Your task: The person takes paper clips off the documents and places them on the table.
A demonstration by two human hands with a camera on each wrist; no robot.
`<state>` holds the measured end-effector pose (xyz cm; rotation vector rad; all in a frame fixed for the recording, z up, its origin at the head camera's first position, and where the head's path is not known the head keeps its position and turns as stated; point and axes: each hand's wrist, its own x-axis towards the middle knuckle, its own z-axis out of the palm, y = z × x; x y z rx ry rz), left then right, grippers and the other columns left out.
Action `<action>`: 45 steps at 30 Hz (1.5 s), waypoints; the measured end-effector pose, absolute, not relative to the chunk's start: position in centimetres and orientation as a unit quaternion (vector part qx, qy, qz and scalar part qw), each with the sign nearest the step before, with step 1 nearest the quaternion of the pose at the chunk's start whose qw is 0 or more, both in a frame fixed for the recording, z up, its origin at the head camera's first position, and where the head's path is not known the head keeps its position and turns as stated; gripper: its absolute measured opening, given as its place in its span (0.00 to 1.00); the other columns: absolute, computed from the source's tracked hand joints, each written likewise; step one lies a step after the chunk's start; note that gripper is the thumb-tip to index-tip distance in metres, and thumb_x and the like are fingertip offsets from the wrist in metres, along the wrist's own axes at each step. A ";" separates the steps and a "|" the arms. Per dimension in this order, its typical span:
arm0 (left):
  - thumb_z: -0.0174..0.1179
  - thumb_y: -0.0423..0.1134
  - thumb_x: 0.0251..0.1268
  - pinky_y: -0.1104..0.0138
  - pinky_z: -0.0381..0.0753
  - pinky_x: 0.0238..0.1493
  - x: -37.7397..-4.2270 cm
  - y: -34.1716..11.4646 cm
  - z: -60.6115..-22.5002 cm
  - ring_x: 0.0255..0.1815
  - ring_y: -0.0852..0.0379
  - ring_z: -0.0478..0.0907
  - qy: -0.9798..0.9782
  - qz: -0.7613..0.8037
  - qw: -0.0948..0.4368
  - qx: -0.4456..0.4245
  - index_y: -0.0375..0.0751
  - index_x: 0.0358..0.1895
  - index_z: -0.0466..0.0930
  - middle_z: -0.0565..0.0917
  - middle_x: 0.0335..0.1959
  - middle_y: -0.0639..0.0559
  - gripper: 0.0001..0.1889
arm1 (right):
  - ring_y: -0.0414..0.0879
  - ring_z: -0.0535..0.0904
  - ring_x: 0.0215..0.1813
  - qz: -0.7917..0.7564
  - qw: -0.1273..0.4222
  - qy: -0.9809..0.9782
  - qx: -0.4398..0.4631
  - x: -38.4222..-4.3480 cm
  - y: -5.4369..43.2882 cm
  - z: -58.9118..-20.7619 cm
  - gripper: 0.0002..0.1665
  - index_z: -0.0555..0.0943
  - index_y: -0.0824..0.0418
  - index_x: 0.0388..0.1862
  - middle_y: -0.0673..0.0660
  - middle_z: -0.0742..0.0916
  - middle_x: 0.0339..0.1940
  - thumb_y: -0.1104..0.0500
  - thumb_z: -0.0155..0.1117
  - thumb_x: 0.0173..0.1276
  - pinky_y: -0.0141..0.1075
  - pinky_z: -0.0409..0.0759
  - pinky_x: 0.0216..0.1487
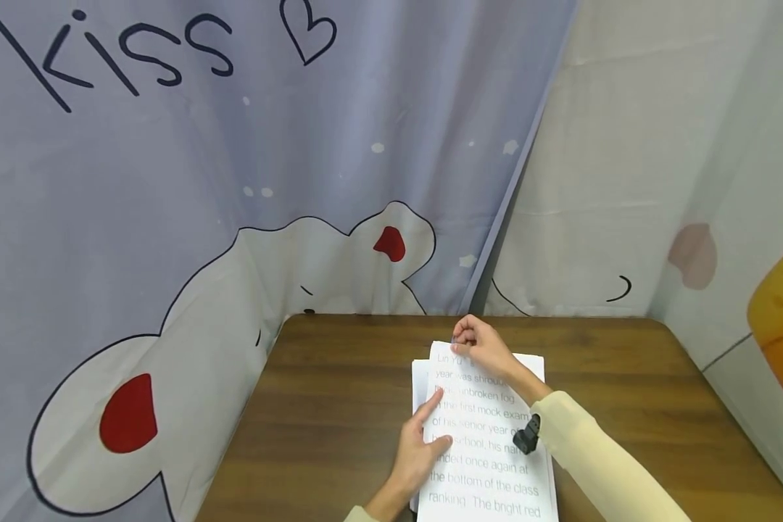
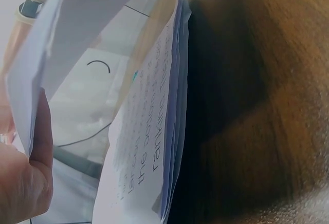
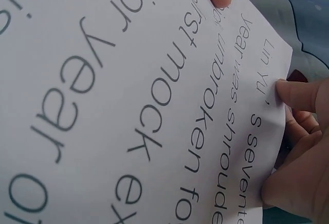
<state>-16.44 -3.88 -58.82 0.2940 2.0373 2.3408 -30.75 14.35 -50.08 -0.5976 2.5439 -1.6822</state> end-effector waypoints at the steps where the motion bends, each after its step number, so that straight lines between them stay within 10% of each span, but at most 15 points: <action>1: 0.59 0.16 0.52 0.72 0.80 0.65 -16.4 -3.9 -58.9 0.70 0.46 0.76 0.653 0.751 0.013 0.093 0.42 0.80 0.68 0.70 0.79 0.37 0.45 | 0.43 0.79 0.33 -0.542 0.020 0.818 -0.188 -30.8 14.4 -50.2 0.11 0.77 0.66 0.48 0.58 0.86 0.33 0.71 0.67 0.71 0.30 0.77 0.36; 21: 0.58 0.16 0.53 0.68 0.83 0.63 -16.8 -4.5 -58.4 0.67 0.46 0.80 0.643 0.760 0.024 0.097 0.44 0.81 0.66 0.70 0.80 0.38 0.46 | 0.58 0.83 0.38 -0.538 -0.016 0.823 -0.182 -31.0 15.5 -48.8 0.11 0.76 0.74 0.50 0.72 0.88 0.38 0.74 0.64 0.71 0.29 0.76 0.39; 45: 0.59 0.16 0.55 0.72 0.82 0.63 -17.7 -6.3 -58.1 0.65 0.48 0.79 0.671 0.737 0.016 0.078 0.48 0.81 0.68 0.68 0.81 0.44 0.46 | 0.46 0.83 0.39 -0.547 -0.042 0.827 -0.120 -30.9 22.7 -49.9 0.16 0.77 0.70 0.55 0.67 0.90 0.40 0.67 0.69 0.74 0.31 0.79 0.41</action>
